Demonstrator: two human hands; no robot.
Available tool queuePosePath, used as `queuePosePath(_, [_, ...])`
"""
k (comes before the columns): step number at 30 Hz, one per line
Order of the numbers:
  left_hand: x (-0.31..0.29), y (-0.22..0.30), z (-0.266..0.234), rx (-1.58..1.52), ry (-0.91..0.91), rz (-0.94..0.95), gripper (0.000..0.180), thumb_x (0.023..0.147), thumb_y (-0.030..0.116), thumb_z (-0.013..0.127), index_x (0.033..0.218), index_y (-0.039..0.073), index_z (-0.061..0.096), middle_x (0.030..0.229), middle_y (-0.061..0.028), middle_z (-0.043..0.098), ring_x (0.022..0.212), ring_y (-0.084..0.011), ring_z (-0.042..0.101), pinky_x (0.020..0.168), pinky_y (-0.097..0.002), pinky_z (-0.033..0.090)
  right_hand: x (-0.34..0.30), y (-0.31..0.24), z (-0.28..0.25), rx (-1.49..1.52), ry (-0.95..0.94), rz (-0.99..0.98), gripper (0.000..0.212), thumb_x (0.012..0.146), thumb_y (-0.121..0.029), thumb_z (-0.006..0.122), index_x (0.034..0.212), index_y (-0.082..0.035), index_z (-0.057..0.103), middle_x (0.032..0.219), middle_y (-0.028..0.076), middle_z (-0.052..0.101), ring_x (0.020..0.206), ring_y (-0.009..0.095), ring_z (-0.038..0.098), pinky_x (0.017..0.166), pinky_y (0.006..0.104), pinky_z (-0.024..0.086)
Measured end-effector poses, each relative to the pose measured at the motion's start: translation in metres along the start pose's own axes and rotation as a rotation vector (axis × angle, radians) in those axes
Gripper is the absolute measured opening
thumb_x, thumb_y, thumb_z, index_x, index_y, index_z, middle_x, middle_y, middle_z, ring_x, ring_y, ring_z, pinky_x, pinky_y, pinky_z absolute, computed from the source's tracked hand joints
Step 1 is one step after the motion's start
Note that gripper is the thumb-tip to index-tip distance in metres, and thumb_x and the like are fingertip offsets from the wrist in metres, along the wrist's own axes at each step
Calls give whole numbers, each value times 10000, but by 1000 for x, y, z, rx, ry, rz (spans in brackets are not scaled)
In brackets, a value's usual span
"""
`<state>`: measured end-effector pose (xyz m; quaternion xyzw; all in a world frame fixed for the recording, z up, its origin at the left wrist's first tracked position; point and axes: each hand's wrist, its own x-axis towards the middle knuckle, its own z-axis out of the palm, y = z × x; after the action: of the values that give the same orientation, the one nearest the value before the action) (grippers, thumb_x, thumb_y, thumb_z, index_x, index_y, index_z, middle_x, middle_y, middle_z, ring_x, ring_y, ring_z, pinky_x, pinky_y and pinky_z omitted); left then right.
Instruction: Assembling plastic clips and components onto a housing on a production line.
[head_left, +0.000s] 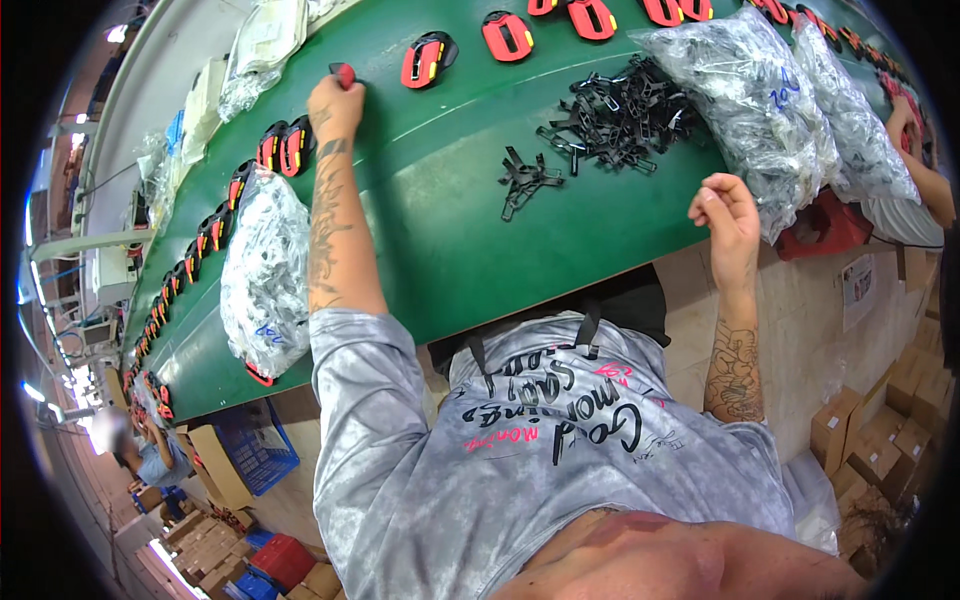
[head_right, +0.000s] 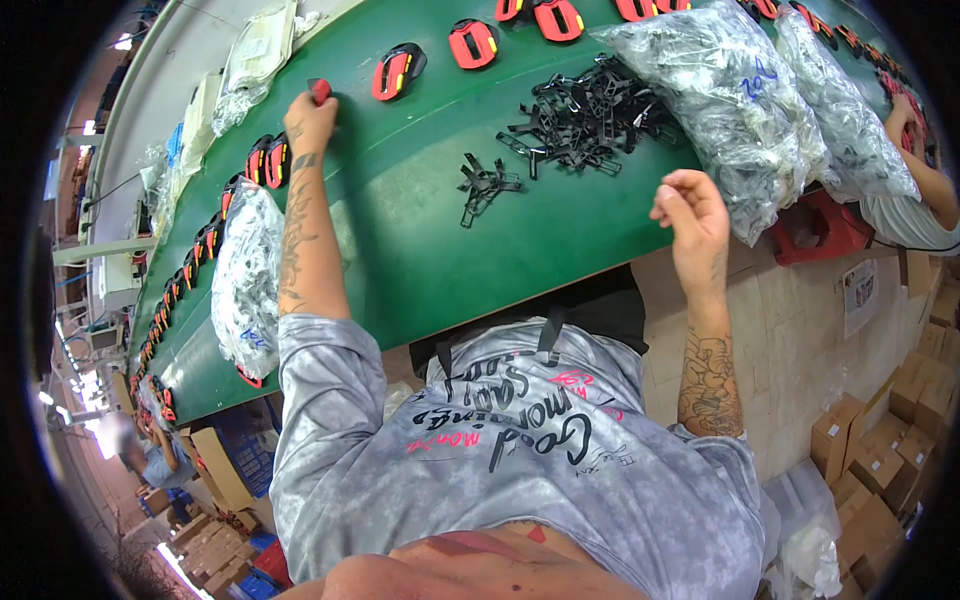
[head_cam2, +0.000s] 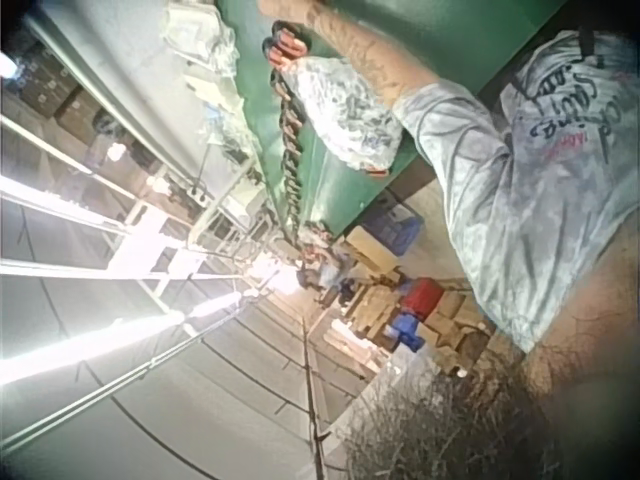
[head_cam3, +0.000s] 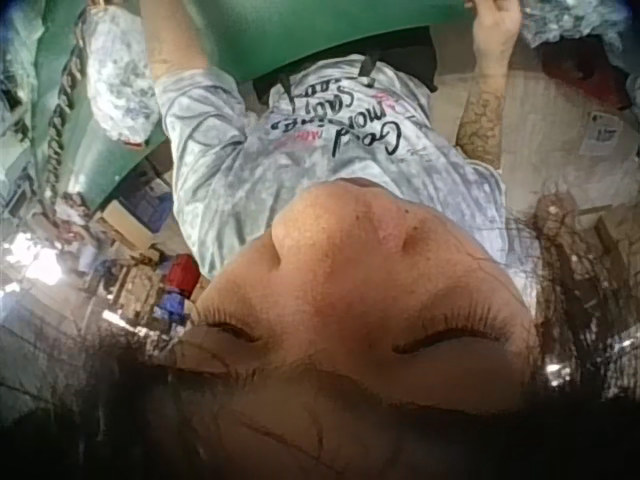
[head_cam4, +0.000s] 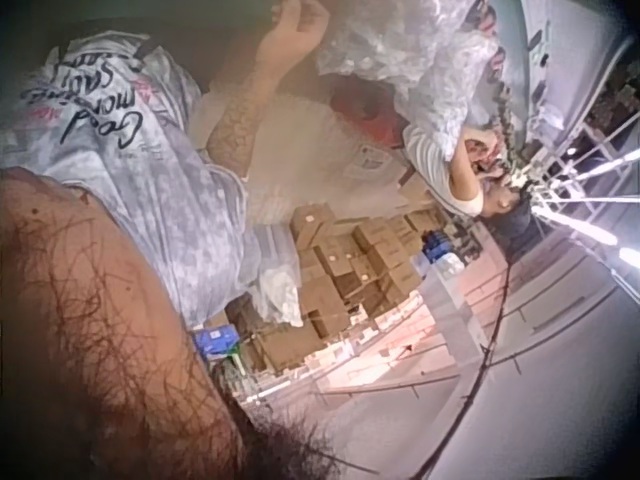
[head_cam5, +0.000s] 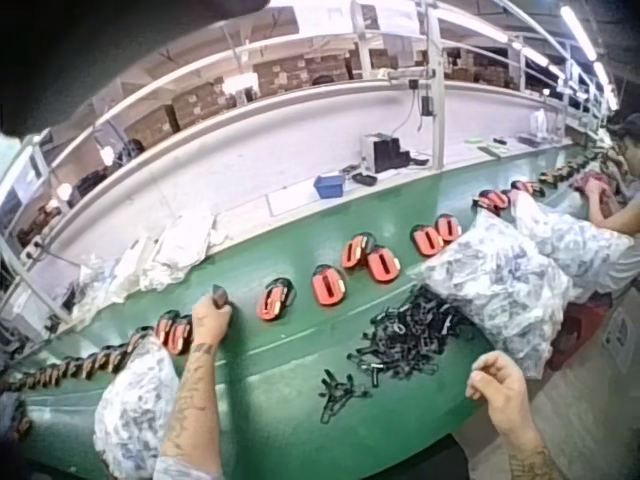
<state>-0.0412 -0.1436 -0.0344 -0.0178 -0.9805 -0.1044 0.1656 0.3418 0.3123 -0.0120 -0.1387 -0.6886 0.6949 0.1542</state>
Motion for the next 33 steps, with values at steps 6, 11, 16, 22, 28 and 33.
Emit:
queuePosePath(6, [-51, -18, -32, -1256, -67, -415, 629, 857, 387, 802, 1193, -121, 644, 948, -221, 730, 807, -268, 757, 611, -359, 612, -8, -10, 86, -242, -265, -127, 132, 931, -72, 703, 1058, -44, 677, 929, 3, 666, 834, 99, 610, 740, 289, 510])
queuePosePath(11, [-123, -2, -60, 31, 133, -205, 864, 861, 408, 814, 1470, -72, 434, 1265, -294, 639, 888, -343, 751, 698, -380, 623, 25, -14, 150, -725, -393, -678, 188, 880, -143, 754, 1049, -71, 717, 987, 70, 703, 942, 221, 639, 842, 368, 500])
queuePosePath(16, [-213, 104, -89, -438, -150, 144, 686, 881, 314, 744, 1437, 2, 488, 1331, -267, 603, 1169, -418, 638, 1003, -482, 520, 52, 4, 184, -1135, -390, -458, 258, 899, -282, 740, 1070, -88, 748, 1068, 73, 688, 1088, 276, 612, 975, 437, 430])
queuePosePath(22, [-172, 136, -58, -536, -204, 194, 486, 885, 341, 733, 1250, 23, 687, 1150, -179, 720, 844, -327, 731, 821, -419, 576, 60, -14, 162, -642, -234, -253, 317, 826, -303, 749, 1000, -38, 752, 768, 111, 676, 703, 248, 658, 672, 378, 522])
queuePosePath(28, [-82, 231, -20, -376, -345, 60, 750, 893, 565, 693, 1271, -80, 630, 1298, -266, 603, 1162, -405, 653, 970, -455, 552, 31, -23, 85, -263, -29, -90, 139, 924, -126, 735, 1014, -20, 724, 623, -84, 496, 570, 3, 406, 519, 232, 324])
queuePosePath(33, [-49, 237, 30, -141, -214, -38, 929, 804, 628, 749, 1322, -120, 562, 1296, -237, 579, 1204, -388, 631, 999, -444, 545, -9, 0, 55, -279, -32, -11, 141, 930, -111, 750, 1042, -27, 730, 602, -111, 400, 543, -5, 319, 502, 233, 252])
